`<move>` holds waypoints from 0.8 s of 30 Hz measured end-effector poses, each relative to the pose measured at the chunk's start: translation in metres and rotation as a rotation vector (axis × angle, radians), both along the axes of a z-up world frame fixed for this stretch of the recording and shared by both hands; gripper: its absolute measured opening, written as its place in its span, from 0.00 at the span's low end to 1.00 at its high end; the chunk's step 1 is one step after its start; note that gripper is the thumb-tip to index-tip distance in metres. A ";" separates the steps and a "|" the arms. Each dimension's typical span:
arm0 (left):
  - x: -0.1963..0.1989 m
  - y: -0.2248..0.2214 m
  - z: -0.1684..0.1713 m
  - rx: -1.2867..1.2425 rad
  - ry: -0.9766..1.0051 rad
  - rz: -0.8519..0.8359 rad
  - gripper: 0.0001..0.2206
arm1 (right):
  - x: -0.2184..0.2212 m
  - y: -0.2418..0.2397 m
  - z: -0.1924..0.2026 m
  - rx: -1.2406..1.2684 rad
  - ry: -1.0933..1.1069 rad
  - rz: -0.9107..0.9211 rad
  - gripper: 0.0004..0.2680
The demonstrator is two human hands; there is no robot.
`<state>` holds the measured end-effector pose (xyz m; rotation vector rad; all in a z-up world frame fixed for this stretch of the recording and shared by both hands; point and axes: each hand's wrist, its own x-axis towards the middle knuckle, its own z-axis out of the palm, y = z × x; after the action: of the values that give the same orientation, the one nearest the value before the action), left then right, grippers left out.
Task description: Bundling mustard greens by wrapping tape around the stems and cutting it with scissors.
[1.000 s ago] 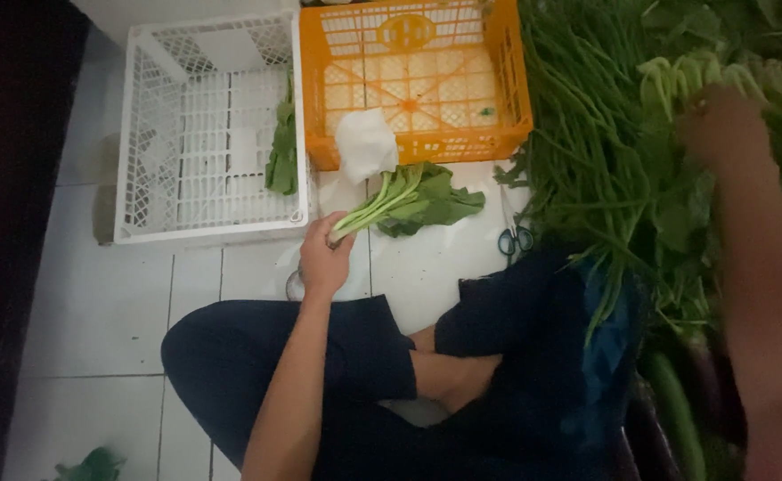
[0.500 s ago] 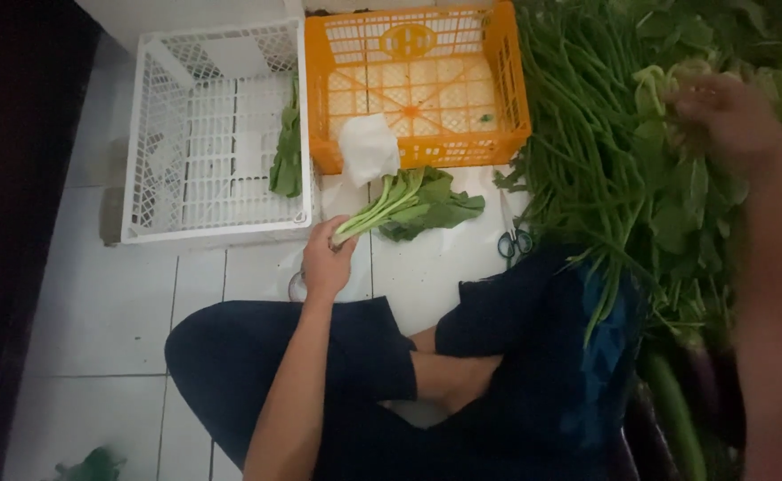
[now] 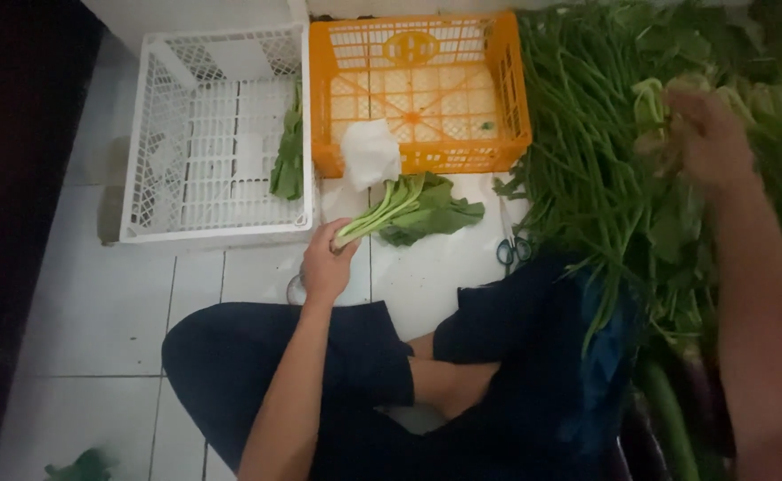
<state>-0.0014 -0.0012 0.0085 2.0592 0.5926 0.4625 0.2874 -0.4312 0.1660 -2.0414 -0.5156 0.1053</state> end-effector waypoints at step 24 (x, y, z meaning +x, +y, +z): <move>0.000 -0.003 0.009 -0.043 -0.018 -0.008 0.18 | -0.054 0.048 -0.026 -1.638 -0.632 -0.157 0.08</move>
<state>-0.0009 -0.0043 0.0178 2.0137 0.5792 0.4591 0.2337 -0.3835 0.1401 -3.7564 -0.7491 -0.3552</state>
